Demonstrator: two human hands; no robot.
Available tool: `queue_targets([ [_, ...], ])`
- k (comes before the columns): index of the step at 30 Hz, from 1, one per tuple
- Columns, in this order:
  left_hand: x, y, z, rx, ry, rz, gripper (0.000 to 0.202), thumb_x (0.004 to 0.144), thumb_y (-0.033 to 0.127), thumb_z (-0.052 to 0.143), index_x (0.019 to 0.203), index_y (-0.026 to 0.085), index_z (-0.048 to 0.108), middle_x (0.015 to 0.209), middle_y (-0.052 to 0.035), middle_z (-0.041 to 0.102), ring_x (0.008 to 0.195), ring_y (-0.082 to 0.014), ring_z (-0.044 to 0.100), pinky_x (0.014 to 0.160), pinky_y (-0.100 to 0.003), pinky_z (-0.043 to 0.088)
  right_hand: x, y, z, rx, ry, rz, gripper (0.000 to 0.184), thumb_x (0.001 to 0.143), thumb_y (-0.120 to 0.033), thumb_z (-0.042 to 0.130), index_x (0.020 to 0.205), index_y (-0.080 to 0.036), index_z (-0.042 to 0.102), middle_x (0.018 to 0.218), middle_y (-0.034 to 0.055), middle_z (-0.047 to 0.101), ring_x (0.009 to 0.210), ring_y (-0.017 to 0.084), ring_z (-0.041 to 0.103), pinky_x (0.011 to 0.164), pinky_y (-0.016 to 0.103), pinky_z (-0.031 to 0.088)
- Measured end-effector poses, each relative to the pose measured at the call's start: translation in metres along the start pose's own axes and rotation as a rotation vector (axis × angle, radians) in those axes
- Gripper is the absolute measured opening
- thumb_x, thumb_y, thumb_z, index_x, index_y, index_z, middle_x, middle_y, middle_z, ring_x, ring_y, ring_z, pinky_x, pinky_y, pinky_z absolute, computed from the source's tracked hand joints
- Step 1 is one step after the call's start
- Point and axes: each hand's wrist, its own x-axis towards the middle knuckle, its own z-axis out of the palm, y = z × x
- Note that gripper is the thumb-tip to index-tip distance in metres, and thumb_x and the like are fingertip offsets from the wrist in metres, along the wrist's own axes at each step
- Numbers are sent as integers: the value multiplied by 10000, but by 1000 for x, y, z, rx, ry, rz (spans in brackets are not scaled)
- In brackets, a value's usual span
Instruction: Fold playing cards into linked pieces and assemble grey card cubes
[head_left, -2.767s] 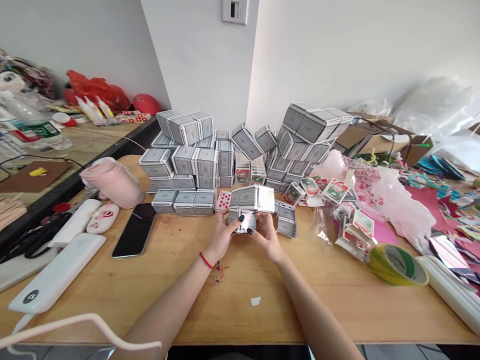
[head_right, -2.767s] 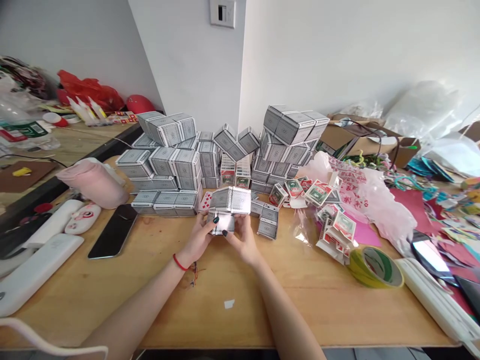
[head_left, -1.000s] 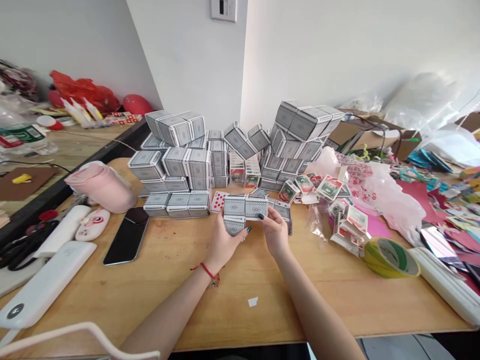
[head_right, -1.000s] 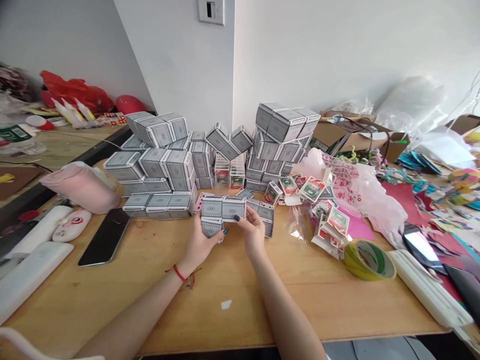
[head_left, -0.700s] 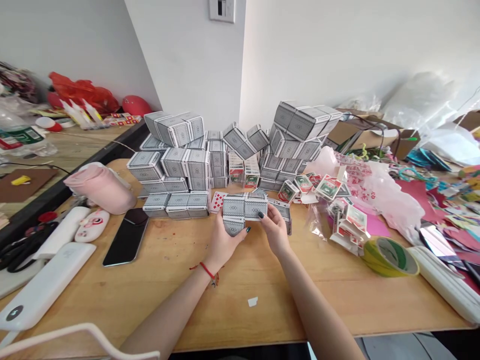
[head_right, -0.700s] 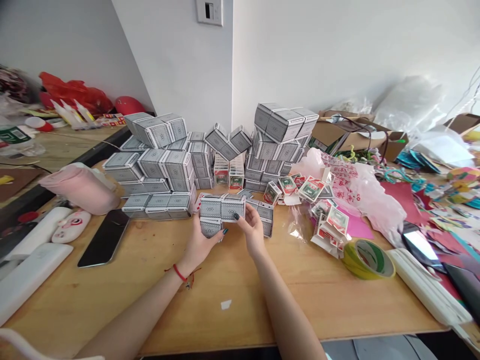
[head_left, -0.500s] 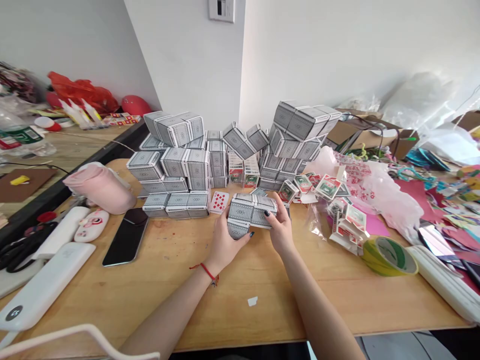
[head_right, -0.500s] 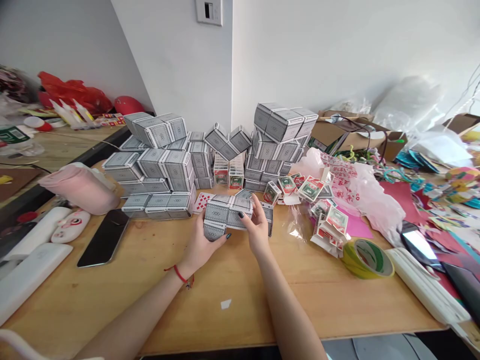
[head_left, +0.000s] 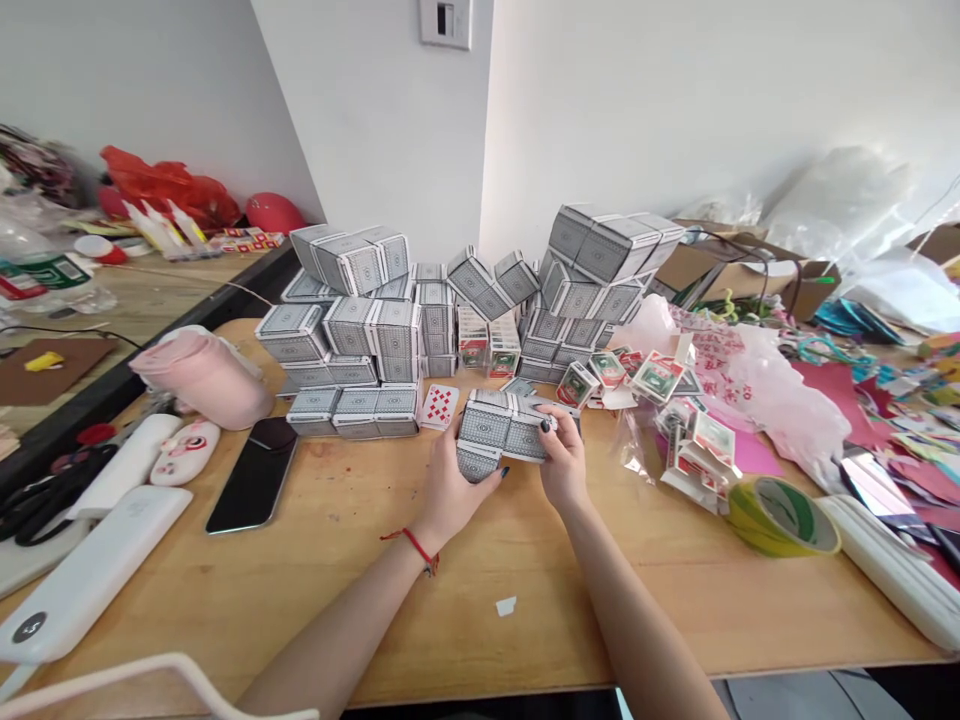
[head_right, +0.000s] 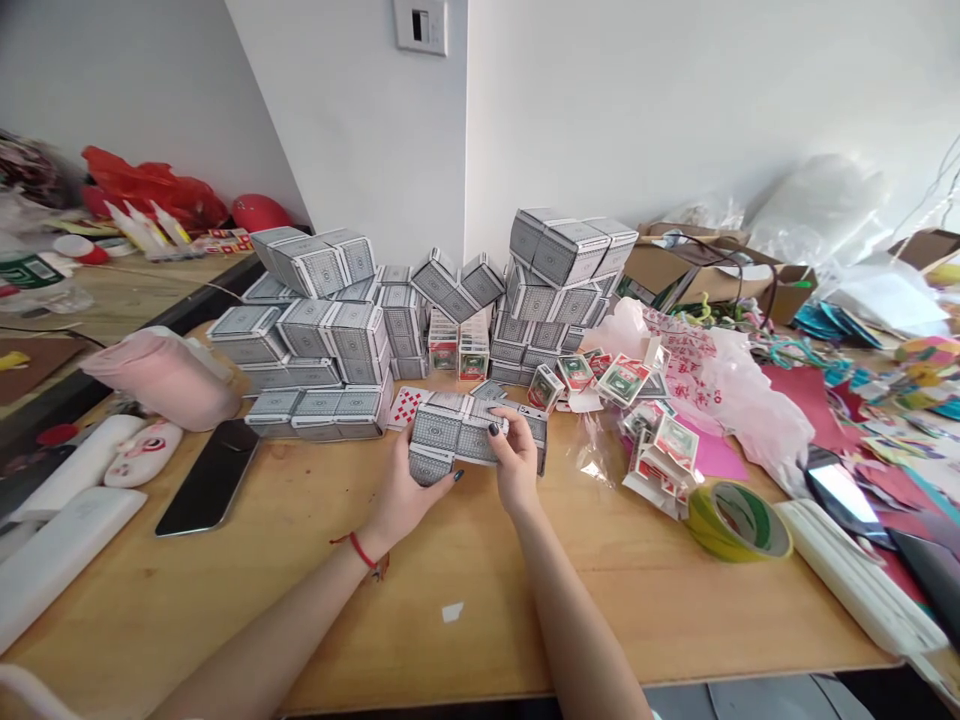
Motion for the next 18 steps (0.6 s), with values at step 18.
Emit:
queue_targets([
  [18, -1, -1, -1, 31, 16, 22, 798, 632, 296, 722, 1313, 228, 313, 1276, -118, 435, 1216, -293, 405, 1013, -464, 325, -2, -11, 3, 162, 20, 99, 113, 617, -293, 706, 717, -252, 674, 1042, 14, 666, 1105, 272, 520, 881, 406, 395],
])
